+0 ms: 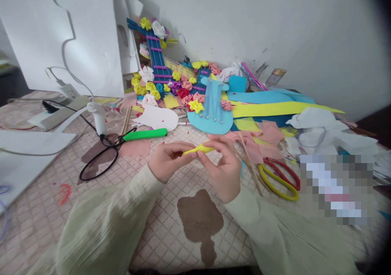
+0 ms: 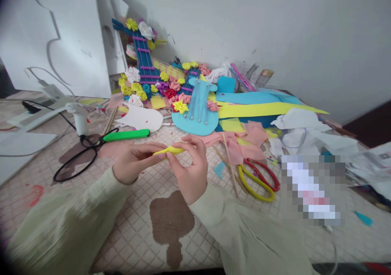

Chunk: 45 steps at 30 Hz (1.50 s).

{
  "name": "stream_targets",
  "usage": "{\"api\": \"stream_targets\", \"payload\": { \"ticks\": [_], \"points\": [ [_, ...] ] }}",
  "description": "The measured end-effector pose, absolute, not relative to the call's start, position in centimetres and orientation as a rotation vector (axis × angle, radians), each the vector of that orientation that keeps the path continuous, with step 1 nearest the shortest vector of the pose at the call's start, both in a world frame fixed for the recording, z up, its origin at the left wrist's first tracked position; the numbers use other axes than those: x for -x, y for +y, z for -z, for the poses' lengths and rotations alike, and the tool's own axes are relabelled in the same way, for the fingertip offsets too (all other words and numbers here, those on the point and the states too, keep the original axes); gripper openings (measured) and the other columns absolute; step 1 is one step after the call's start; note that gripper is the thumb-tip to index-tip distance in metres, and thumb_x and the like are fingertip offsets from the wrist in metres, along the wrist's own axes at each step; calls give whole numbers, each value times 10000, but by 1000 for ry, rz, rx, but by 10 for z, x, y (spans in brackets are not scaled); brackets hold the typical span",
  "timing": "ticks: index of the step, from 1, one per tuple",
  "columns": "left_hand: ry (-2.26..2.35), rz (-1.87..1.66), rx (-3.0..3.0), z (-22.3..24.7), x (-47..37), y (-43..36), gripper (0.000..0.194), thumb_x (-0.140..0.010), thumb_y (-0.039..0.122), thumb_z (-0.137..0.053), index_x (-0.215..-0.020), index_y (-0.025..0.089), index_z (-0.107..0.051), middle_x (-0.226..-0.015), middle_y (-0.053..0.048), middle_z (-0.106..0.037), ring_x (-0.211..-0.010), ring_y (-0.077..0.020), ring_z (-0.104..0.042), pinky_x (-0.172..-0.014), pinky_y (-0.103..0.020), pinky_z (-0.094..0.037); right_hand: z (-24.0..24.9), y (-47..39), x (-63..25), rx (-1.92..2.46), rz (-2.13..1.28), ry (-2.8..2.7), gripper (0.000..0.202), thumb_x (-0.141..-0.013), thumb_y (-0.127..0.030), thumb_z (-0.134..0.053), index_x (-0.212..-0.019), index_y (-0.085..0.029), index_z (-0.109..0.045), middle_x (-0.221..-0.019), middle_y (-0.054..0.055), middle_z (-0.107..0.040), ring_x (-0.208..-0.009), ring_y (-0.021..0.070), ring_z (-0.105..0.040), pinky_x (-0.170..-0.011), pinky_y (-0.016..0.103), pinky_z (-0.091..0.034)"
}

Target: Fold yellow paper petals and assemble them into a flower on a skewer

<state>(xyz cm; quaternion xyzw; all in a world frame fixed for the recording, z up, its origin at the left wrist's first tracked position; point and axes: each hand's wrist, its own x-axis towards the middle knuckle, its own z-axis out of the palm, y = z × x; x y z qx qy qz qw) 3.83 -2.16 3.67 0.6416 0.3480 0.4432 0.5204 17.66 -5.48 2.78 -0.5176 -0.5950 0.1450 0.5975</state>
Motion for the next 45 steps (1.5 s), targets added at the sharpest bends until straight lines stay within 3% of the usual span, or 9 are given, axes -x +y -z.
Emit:
{"api": "stream_targets", "payload": {
  "ticks": [6,9,12,17,24,31,36,45],
  "points": [
    [882,-1038,-1416,-36,-40,-19,104,-601,243,-678,-661,159,-691,-777,-44,-685,-734,-157,-604,-664,-243,-477,-23,-49,-180,1183,-539,-1286,364,-640,-254,-626,-990,-238,-526,-1037,49,-544,-969,201,-495,-816,380,-406],
    [935,-1030,-1275,-33,-39,-16,124,-582,267,-688,-648,163,-696,-757,-40,-693,-690,-151,-600,-626,-248,-463,-16,-43,-187,1119,-776,-1191,386,-700,-343,-553,-1064,-226,-501,-1052,62,-560,-934,194,-524,-756,350,-428],
    [976,-1042,-1155,-31,-38,-13,144,-545,265,-706,-641,157,-700,-724,-41,-696,-650,-145,-591,-596,-249,-440,-13,-38,-192,1067,-956,-1221,302,-744,-385,-492,-974,-207,-571,-931,45,-610,-856,178,-554,-719,325,-435],
    [934,-1031,-1099,-26,-38,-12,139,-540,260,-715,-641,165,-703,-723,-31,-697,-655,-131,-586,-626,-245,-434,-16,-42,-190,1160,-1051,-1315,239,-701,-398,-570,-799,-189,-633,-705,22,-624,-757,179,-561,-716,331,-424],
    [828,-1028,-1182,-16,-42,-14,130,-599,268,-691,-697,183,-702,-827,-35,-688,-774,-150,-595,-749,-281,-445,-23,-44,-187,1329,-952,-1294,248,-648,-362,-618,-780,-154,-636,-786,53,-651,-729,178,-561,-669,316,-424],
    [916,-992,-1311,-19,-40,-15,153,-599,307,-677,-639,159,-685,-705,-23,-659,-633,-115,-551,-579,-219,-434,-21,-43,-191,1235,-1009,-1292,198,-658,-328,-606,-759,-158,-610,-777,43,-647,-741,171,-577,-691,307,-452],
    [906,-868,-1109,-21,-36,-10,294,-600,418,-636,-571,128,-673,-577,-43,-633,-558,-127,-540,-514,-234,-420,-20,-42,-194,1197,-1134,-1280,199,-635,-309,-629,-762,-158,-605,-776,34,-643,-739,159,-582,-701,304,-463],
    [917,-804,-1279,-28,-36,-14,147,-587,290,-668,-635,151,-669,-595,1,-627,-544,-82,-514,-495,-185,-389,-29,-43,-201,1183,-1291,-1385,146,-632,-277,-639,-718,-164,-604,-707,5,-632,-657,129,-567,-633,270,-457]
  ]
}}
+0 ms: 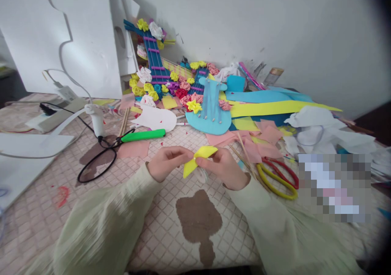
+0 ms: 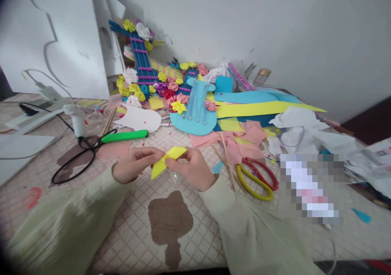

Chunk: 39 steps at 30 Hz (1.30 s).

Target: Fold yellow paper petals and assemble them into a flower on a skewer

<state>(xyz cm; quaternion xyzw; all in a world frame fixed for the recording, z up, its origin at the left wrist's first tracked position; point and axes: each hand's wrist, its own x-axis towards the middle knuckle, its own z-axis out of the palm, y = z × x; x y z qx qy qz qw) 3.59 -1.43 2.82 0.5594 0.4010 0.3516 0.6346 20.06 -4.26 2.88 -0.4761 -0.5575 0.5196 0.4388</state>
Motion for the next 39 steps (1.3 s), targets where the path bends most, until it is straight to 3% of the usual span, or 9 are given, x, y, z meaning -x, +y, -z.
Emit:
{"api": "stream_targets", "payload": {
  "ticks": [4,12,17,22,27,32,39],
  "points": [
    [891,-773,-1183,-35,-40,-19,163,-527,247,-712,-606,130,-631,-546,24,-606,-503,-61,-510,-489,-170,-394,-28,-42,-202,1133,-1283,-1463,139,-653,-276,-627,-739,-171,-599,-713,-4,-617,-680,125,-559,-642,263,-450],
    [872,-879,-1035,-28,-37,-14,222,-530,284,-719,-635,122,-610,-492,41,-567,-421,-39,-460,-385,-144,-330,-23,-37,-205,963,-1271,-1597,187,-764,-310,-523,-897,-187,-571,-944,39,-592,-932,159,-523,-851,327,-387],
    [895,-889,-967,-27,-38,-15,251,-494,300,-737,-614,122,-607,-490,30,-565,-412,-52,-461,-376,-156,-332,-27,-38,-204,998,-1242,-1680,182,-725,-315,-569,-841,-175,-568,-843,31,-580,-831,150,-526,-789,318,-402],
    [884,-943,-977,-24,-39,-14,249,-501,298,-741,-621,119,-616,-520,20,-584,-440,-56,-478,-409,-159,-359,-26,-41,-201,1060,-1286,-1670,231,-664,-311,-631,-849,-189,-566,-887,28,-584,-878,167,-529,-823,351,-391],
    [890,-986,-975,-21,-38,-13,225,-520,287,-731,-618,119,-619,-519,18,-586,-446,-56,-477,-408,-157,-347,-29,-43,-199,1035,-1364,-1555,170,-693,-303,-597,-776,-163,-547,-789,25,-570,-768,140,-544,-738,319,-439],
    [925,-1065,-972,-18,-40,-14,205,-524,280,-725,-613,124,-625,-515,28,-574,-447,-43,-458,-420,-154,-327,-30,-43,-198,1011,-1464,-1413,188,-735,-350,-533,-719,-164,-509,-662,-19,-482,-563,94,-510,-539,263,-465],
    [956,-1167,-944,-15,-42,-16,199,-533,274,-721,-631,126,-631,-523,29,-559,-454,-45,-447,-423,-159,-324,-30,-44,-201,1207,-1206,-1469,156,-730,-319,-523,-703,-166,-513,-672,-16,-480,-534,85,-469,-473,225,-424]
  ]
}}
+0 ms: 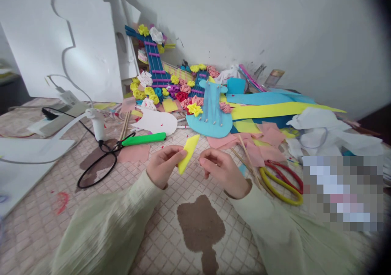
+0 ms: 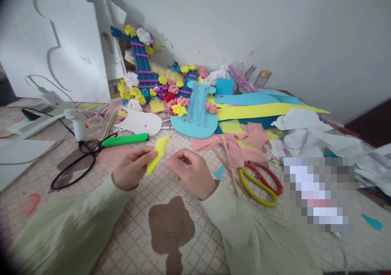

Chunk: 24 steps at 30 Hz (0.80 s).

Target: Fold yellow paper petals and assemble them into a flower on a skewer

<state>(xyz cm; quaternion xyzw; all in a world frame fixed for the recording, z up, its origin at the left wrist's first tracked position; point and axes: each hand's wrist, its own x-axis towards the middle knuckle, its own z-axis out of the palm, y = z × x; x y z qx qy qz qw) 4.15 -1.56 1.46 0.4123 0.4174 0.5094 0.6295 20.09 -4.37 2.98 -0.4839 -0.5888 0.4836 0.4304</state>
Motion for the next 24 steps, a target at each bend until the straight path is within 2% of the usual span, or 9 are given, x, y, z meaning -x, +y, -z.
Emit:
{"api": "stream_targets", "payload": {
  "ticks": [6,24],
  "points": [
    [871,-1092,-746,-27,-45,-20,238,-448,249,-762,-597,124,-625,-531,19,-578,-477,-61,-484,-454,-169,-361,-29,-42,-203,1315,-1080,-1511,230,-704,-395,-554,-691,-167,-525,-672,-5,-524,-585,103,-485,-543,242,-418],
    [702,-876,-667,-32,-48,-31,127,-540,221,-729,-601,158,-638,-514,12,-545,-466,-66,-449,-436,-185,-321,-32,-45,-199,1270,-1094,-1482,187,-680,-354,-581,-743,-180,-553,-738,16,-587,-671,130,-535,-650,281,-444]
  ]
}}
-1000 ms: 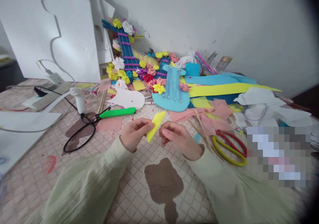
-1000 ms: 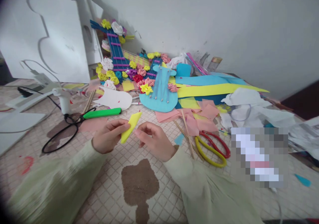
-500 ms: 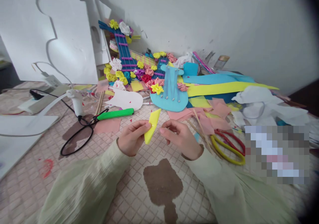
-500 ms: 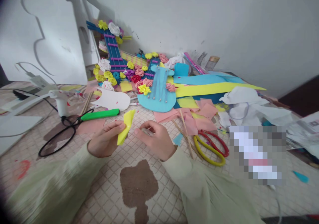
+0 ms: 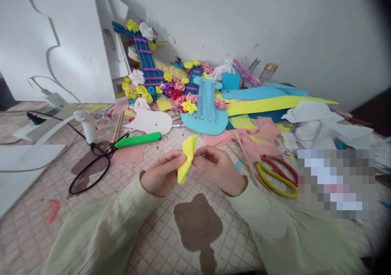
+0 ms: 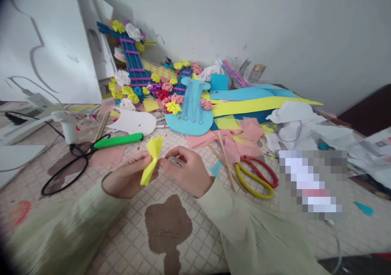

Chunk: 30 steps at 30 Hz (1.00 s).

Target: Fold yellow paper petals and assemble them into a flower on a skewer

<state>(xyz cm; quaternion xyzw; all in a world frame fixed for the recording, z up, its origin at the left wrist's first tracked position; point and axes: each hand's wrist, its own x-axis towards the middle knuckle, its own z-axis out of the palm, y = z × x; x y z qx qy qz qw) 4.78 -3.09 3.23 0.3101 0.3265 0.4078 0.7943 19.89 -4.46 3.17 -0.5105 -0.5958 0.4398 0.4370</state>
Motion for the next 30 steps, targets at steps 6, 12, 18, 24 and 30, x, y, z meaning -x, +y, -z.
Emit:
{"api": "stream_targets", "payload": {
  "ticks": [6,12,18,24,30],
  "points": [
    [705,-871,-716,-29,-48,-31,139,-557,236,-726,-623,157,-633,-560,11,-568,-515,-73,-496,-495,-194,-362,-33,-46,-197,1256,-1125,-1465,147,-679,-295,-576,-758,-173,-562,-727,13,-584,-688,132,-549,-667,281,-456],
    [708,-895,-738,-29,-49,-31,167,-506,245,-760,-598,159,-650,-532,12,-593,-494,-80,-508,-464,-194,-366,-31,-45,-198,1207,-1137,-1457,127,-668,-278,-588,-741,-177,-566,-738,12,-596,-718,137,-564,-707,293,-460],
    [736,-943,-752,-28,-50,-31,187,-451,255,-785,-554,167,-656,-486,32,-593,-446,-56,-496,-424,-174,-356,-32,-45,-198,1192,-1123,-1451,104,-651,-257,-601,-714,-182,-565,-752,9,-608,-727,137,-571,-720,297,-460],
    [705,-853,-721,-27,-49,-29,244,-459,243,-785,-618,147,-626,-513,22,-609,-448,-63,-520,-424,-170,-365,-33,-46,-197,1150,-1129,-1447,114,-641,-258,-610,-717,-192,-556,-765,6,-619,-754,143,-578,-732,301,-460],
    [659,-889,-762,-24,-49,-29,272,-516,215,-762,-592,150,-510,-523,42,-592,-458,-52,-514,-439,-150,-366,-33,-45,-197,1161,-1097,-1454,125,-640,-276,-607,-708,-187,-551,-745,5,-610,-735,142,-572,-721,298,-459]
  ]
}}
